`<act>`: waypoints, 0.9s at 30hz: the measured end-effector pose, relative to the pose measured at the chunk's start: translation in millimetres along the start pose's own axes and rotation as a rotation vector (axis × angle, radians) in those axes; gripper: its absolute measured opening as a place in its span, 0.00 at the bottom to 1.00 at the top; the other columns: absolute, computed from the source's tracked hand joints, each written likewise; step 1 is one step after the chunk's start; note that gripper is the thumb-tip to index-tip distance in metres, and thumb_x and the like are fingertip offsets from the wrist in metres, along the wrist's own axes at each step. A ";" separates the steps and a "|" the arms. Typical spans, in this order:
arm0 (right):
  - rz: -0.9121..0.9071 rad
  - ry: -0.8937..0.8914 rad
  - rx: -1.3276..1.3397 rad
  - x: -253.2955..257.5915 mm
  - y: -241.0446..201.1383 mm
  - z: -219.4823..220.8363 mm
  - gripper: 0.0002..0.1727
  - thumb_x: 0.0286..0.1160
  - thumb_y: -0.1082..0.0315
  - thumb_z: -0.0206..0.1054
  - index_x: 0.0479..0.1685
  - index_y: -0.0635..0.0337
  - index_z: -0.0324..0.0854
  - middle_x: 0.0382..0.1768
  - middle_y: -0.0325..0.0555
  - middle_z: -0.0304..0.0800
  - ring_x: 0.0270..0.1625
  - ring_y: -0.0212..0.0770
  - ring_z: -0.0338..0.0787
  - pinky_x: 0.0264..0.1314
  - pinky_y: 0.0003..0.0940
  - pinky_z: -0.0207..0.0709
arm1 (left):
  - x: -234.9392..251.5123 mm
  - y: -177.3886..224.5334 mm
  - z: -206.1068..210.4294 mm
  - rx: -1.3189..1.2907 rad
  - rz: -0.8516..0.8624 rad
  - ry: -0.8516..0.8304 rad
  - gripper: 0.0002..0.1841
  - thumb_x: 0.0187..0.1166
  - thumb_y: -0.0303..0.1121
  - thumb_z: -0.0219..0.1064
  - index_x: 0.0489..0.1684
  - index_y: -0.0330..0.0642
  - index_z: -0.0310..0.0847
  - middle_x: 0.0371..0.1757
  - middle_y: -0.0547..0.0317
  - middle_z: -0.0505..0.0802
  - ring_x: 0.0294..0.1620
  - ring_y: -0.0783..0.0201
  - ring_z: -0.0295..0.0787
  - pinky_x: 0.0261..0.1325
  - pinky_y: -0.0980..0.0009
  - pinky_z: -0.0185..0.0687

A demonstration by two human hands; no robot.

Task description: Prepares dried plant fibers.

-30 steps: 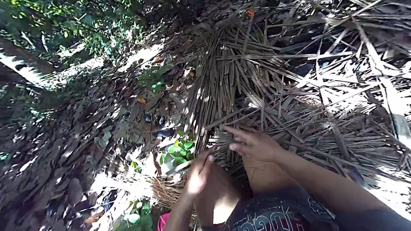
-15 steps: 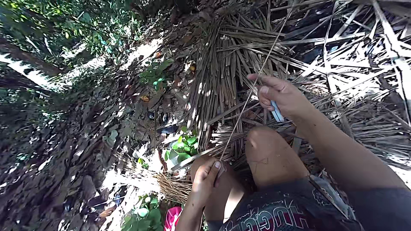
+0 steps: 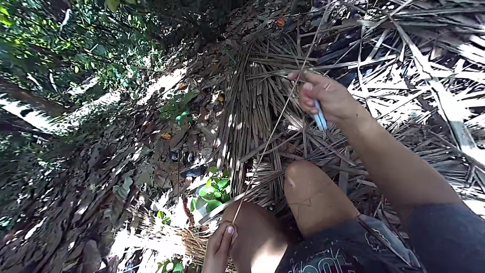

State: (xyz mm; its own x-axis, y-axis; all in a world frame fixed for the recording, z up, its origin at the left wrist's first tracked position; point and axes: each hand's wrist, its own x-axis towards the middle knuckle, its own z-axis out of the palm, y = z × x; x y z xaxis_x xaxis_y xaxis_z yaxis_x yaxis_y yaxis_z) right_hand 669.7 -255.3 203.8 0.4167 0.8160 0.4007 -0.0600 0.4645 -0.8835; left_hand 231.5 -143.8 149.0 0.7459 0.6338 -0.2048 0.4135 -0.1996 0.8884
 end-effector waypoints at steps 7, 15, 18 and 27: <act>0.436 -0.351 0.007 -61.2 48.3 99.7 0.24 0.88 0.66 0.53 0.82 0.58 0.67 0.27 0.32 0.75 0.22 0.22 0.71 0.26 0.19 0.69 | 5.2 9.0 12.1 -0.041 -0.046 0.053 0.16 0.91 0.29 0.46 0.38 0.43 0.81 0.16 0.79 0.76 0.14 0.85 0.66 0.20 0.87 0.64; 0.209 -0.068 0.058 -38.6 31.9 33.7 0.21 0.87 0.66 0.50 0.76 0.54 0.74 0.20 0.22 0.71 0.18 0.17 0.70 0.22 0.13 0.67 | -24.1 -54.0 -24.2 0.064 -0.009 0.021 0.15 0.90 0.28 0.46 0.42 0.41 0.81 0.22 0.79 0.83 0.21 0.85 0.76 0.30 0.83 0.76; 0.146 -0.049 0.093 -38.1 30.9 30.4 0.20 0.85 0.64 0.54 0.73 0.51 0.75 0.18 0.23 0.71 0.16 0.20 0.71 0.20 0.15 0.69 | -15.9 -48.1 -10.2 0.130 0.120 0.005 0.16 0.90 0.28 0.48 0.50 0.34 0.86 0.32 0.70 0.89 0.32 0.81 0.84 0.42 0.79 0.84; 0.307 -0.371 0.066 -91.6 50.9 104.1 0.23 0.87 0.62 0.56 0.78 0.59 0.71 0.32 0.26 0.79 0.25 0.14 0.72 0.27 0.12 0.67 | 51.9 54.7 59.2 0.193 0.425 0.180 0.18 0.91 0.39 0.52 0.46 0.41 0.89 0.23 0.76 0.82 0.20 0.86 0.72 0.25 0.87 0.70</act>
State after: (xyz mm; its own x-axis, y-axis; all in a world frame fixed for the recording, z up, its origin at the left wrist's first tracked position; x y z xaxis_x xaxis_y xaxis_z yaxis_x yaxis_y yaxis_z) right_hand 534.1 -270.6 147.4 0.0195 0.9808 0.1940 -0.1920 0.1941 -0.9620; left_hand 323.7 -166.0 162.6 0.7745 0.5821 0.2476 0.1947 -0.5919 0.7821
